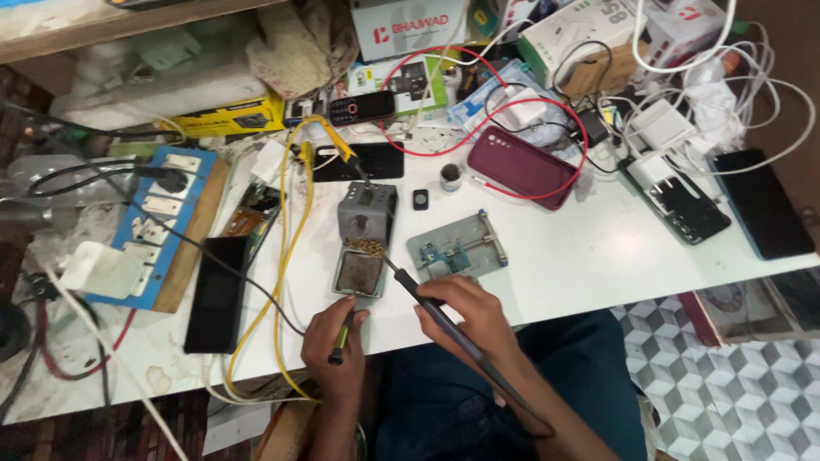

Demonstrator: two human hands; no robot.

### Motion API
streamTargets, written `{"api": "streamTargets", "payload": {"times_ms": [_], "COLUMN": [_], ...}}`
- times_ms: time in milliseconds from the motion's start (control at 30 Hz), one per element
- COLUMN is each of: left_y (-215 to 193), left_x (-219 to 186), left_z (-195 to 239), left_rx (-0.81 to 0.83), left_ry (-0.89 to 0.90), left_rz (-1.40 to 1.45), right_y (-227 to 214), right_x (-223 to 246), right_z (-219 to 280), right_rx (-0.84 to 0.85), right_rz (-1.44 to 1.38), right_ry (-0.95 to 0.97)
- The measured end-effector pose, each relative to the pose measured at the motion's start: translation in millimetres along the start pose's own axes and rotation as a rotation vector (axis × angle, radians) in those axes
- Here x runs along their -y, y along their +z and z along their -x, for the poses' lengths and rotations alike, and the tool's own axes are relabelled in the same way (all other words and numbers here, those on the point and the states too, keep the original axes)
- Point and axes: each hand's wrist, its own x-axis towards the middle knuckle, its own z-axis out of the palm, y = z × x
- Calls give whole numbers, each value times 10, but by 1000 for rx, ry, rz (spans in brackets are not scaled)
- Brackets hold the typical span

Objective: The person uses a soldering iron and a small tool to work on a circuit board held in a vise. They repeatedly apply the soldering iron to specific points on the board while manipulating components with the other hand.

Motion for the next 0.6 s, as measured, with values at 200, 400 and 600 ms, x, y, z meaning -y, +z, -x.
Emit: {"api": "streamTargets", "payload": {"times_ms": [200,400,600], "left_y": [-17,19,2], "left_x": [-10,42,28], "left_z": [-15,27,-17], "left_rx": [2,10,5], "left_ry": [0,-21,17], "left_rz": [7,-66,-60], "right_y": [260,317,273], "right_x": [29,145,191], "right_z": [-403,-328,-464], "right_rx": [76,67,120], "right_rz": [25,58,73], "right_ry": [-18,-13,73]}}
